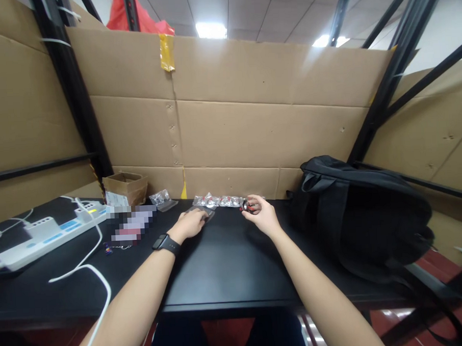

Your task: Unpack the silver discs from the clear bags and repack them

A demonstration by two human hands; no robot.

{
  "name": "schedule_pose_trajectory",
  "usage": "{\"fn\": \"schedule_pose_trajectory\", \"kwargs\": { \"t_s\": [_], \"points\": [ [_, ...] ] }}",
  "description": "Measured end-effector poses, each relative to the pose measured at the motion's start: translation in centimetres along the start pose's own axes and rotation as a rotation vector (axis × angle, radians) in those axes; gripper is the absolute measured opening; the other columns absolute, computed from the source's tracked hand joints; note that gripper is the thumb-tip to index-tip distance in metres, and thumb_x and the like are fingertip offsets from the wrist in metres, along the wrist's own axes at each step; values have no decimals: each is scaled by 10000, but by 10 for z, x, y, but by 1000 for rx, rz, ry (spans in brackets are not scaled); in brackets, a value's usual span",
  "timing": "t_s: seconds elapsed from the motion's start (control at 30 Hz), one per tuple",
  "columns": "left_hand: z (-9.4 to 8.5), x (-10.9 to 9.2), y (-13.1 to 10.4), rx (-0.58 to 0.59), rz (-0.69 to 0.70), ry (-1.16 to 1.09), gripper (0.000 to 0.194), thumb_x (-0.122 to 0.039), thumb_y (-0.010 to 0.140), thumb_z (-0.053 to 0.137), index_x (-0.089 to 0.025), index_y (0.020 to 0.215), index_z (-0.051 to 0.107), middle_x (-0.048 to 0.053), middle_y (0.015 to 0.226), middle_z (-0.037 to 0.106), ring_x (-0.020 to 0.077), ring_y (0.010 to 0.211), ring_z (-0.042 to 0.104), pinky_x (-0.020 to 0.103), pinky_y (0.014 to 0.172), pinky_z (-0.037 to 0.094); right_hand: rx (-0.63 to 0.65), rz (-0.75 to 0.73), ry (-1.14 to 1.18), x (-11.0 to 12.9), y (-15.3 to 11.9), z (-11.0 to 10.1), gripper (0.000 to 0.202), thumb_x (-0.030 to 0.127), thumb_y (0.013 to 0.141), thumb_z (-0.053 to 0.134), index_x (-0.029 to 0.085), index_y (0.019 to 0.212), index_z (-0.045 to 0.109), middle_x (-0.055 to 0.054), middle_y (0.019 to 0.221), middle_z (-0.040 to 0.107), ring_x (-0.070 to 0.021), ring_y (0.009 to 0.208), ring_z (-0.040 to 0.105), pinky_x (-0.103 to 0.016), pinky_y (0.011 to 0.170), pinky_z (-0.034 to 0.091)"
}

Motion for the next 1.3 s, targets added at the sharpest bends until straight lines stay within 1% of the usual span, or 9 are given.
{"fn": "schedule_pose_trajectory", "kwargs": {
  "t_s": [0.13,0.27,0.4,0.53,0.7,0.87,0.97,1.2,1.3],
  "points": [
    [-1,-9,1,-3,43,-26,274,-332,863,558,-327,1119,654,20,1197,688,252,1132,621,378,902,459,26,-12,-23,-4,1,-3,433,315,667,787,215,1068,658,-56,986,733,-179,803,700,-290,717,568],
    [1,-30,2,-66,85,-134,328,-380,803,653,-301,1121,640,17,1125,712,227,1013,666,319,868,469,100,-44,-38,1,-2,5,439,332,644,807,211,1042,667,-65,999,731,-185,802,686,-292,697,556],
    [1,-60,-1,-122,177,-206,275,-349,792,679,-255,1046,634,35,1001,725,231,928,679,293,804,472,206,-114,-23,19,-10,18,414,322,660,801,212,1040,677,-64,1019,736,-199,855,685,-297,729,550],
    [-5,-80,-7,-160,246,-203,307,-260,812,659,-240,1111,595,56,1014,724,251,969,677,305,825,459,316,-149,-64,26,-16,27,394,263,661,786,211,1040,691,-42,977,744,-177,796,674,-278,720,536],
    [-8,-84,-9,-155,272,-169,264,-170,844,592,-245,1097,579,31,952,735,227,917,684,298,811,441,439,-146,-235,12,-18,31,217,220,657,780,197,869,743,2,732,720,-150,674,647,-231,638,474],
    [-5,-89,-8,-183,286,-6,273,-144,873,548,-224,1129,600,65,902,739,242,889,685,378,945,379,491,-150,-306,6,-17,32,216,263,662,791,203,869,781,-14,749,748,-161,671,662,-238,643,467],
    [0,-94,-7,-182,305,74,307,-120,896,496,-207,1176,584,89,925,740,248,893,685,387,933,374,481,-144,-310,6,-17,32,216,257,652,797,202,860,779,-12,738,744,-164,671,663,-240,647,469],
    [5,-96,-9,-143,287,16,320,-67,868,473,-186,1158,538,121,1050,710,248,948,665,376,908,375,483,-129,-190,13,-22,37,293,238,640,798,201,922,725,-3,803,731,-158,734,666,-230,667,485],
    [3,-93,-9,-137,258,-14,342,-79,858,502,-196,1179,513,118,1080,699,249,959,660,376,910,370,492,-121,-190,17,-24,40,266,232,636,795,197,887,715,0,770,722,-151,683,650,-229,637,478]
  ]
}}
Point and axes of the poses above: each hand's wrist, its own y-axis towards the middle knuckle, its own z-axis out of the palm, x = y × z, the point moved 5 cm from there along y, towards the middle knuckle
